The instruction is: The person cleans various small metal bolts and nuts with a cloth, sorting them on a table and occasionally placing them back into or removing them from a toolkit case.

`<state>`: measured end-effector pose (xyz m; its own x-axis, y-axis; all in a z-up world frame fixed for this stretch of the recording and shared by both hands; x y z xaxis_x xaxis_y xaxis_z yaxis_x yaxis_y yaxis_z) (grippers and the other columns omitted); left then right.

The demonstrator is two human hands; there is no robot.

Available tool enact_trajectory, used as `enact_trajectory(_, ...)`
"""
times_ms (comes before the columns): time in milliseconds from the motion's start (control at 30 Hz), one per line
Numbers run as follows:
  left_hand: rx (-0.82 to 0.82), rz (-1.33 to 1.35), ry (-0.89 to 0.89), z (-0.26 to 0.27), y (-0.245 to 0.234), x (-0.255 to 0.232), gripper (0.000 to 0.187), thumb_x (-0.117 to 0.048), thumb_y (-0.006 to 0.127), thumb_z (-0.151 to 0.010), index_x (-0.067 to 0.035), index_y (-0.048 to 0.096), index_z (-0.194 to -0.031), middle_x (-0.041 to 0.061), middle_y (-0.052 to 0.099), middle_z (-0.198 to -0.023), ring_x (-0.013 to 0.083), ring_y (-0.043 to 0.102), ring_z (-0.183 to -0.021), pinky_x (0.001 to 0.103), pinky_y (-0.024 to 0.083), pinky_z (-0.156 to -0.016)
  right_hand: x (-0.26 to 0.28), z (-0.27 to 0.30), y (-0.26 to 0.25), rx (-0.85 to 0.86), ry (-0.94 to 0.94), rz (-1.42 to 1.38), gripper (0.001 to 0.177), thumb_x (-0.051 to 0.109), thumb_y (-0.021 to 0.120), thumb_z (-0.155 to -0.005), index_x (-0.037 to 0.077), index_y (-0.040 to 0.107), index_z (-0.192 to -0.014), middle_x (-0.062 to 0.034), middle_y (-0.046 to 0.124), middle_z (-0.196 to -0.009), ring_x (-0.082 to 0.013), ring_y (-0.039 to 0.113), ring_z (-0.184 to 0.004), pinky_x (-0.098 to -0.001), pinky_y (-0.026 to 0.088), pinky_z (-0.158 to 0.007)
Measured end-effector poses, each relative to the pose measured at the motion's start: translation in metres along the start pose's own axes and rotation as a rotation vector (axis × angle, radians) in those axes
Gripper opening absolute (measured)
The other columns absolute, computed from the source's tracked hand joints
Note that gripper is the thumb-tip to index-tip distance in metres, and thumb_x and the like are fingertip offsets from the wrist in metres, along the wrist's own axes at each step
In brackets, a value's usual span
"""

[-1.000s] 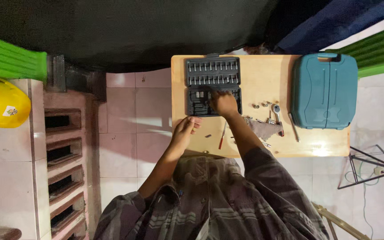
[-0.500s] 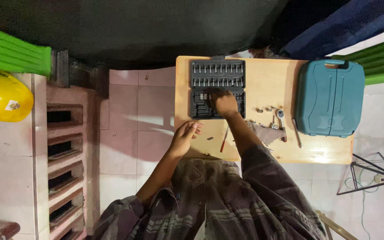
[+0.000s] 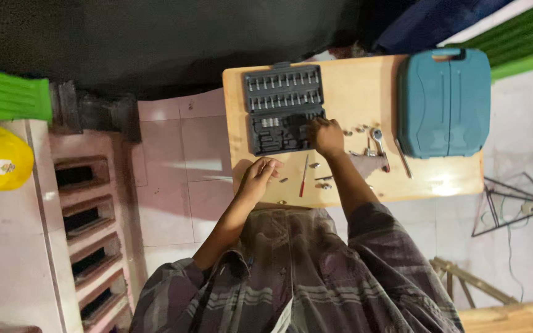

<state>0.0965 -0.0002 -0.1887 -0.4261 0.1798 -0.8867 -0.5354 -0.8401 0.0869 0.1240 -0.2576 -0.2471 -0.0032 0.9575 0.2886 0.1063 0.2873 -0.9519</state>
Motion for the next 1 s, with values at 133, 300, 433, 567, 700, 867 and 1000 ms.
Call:
enact_trajectory(133,0.098,0.054,0.077,-0.015,0.019,0.016,0.029,-0.028,0.051,-0.109,-0.005,0.068,-0.112,0.001,0.069,-0.104,0.0084,0.062,-0.087,0.026,0.051,-0.081,-0.018,0.028,-0.036,-0.037,0.127,-0.032,0.014,0.024,0.068,-0.088,0.014,0.074,-0.095,-0.0077,0.074,-0.092,-0.0285,0.070,-0.088,-0.0436,0.050,-0.080)
enact_trajectory(300,0.166,0.027,0.101,-0.037,0.039,0.059,0.024,-0.022,0.054,-0.109,-0.001,0.064,-0.110,0.003,0.069,-0.103,0.0105,0.060,-0.081,0.028,0.052,-0.080,-0.033,0.071,-0.066,-0.098,0.172,-0.039,0.014,0.022,0.068,-0.090,0.015,0.077,-0.099,-0.0089,0.073,-0.093,-0.0293,0.070,-0.085,-0.0433,0.052,-0.077)
enact_trajectory(433,0.197,-0.033,0.105,-0.045,0.069,0.073,0.020,-0.019,0.058,-0.104,-0.001,0.064,-0.110,0.006,0.068,-0.101,0.0112,0.061,-0.082,0.029,0.054,-0.076,-0.049,0.116,-0.070,-0.002,0.237,-0.110,0.016,0.023,0.070,-0.089,0.015,0.078,-0.099,-0.0092,0.074,-0.093,-0.0333,0.070,-0.083,-0.0460,0.054,-0.076)
enact_trajectory(567,0.110,-0.530,0.064,-0.031,0.095,0.057,0.021,-0.023,0.064,-0.098,-0.007,0.066,-0.112,0.007,0.072,-0.102,0.0203,0.072,-0.084,0.034,0.055,-0.077,-0.064,0.153,-0.063,0.000,0.208,-0.116,0.018,0.020,0.069,-0.083,0.017,0.077,-0.099,-0.0116,0.073,-0.097,-0.0339,0.070,-0.089,-0.0459,0.055,-0.079)
enact_trajectory(700,0.134,-0.838,0.275,-0.017,0.131,0.055,0.023,-0.021,0.070,-0.091,-0.008,0.067,-0.109,0.008,0.072,-0.108,0.0274,0.069,-0.102,0.043,0.053,-0.085,-0.061,0.179,-0.046,0.098,0.214,-0.114,0.018,0.027,0.073,-0.086,0.012,0.074,-0.097,-0.0115,0.072,-0.103,-0.0344,0.068,-0.092,-0.0451,0.054,-0.083)
enact_trajectory(867,0.136,-1.025,0.316,-0.016,0.162,0.071,0.034,-0.019,0.072,-0.088,-0.006,0.063,-0.118,0.013,0.064,-0.116,0.0339,0.064,-0.105,0.046,0.053,-0.082,-0.041,0.197,-0.048,0.124,0.091,-0.198,0.032,0.025,0.074,-0.081,0.013,0.074,-0.111,-0.0105,0.070,-0.112,-0.0333,0.065,-0.101,-0.0447,0.052,-0.088)
enact_trajectory(1000,0.026,-1.081,0.344,-0.011,0.169,0.078,0.026,-0.018,0.072,-0.086,-0.005,0.062,-0.106,0.010,0.064,-0.110,0.0339,0.065,-0.101,0.046,0.055,-0.080,-0.029,0.198,-0.046,0.106,0.023,-0.206,0.037,0.025,0.075,-0.079,0.015,0.073,-0.114,-0.0093,0.070,-0.113,-0.0331,0.065,-0.105,-0.0441,0.051,-0.090)
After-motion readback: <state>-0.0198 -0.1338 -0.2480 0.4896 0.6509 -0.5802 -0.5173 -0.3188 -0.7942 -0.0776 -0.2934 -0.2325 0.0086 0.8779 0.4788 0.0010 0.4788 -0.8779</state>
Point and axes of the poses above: each hand's wrist, its own z-axis away from the middle knuckle, its own y-axis out of the palm, x = y × z, the point moved 6 cm from there along -z, towards the middle knuckle
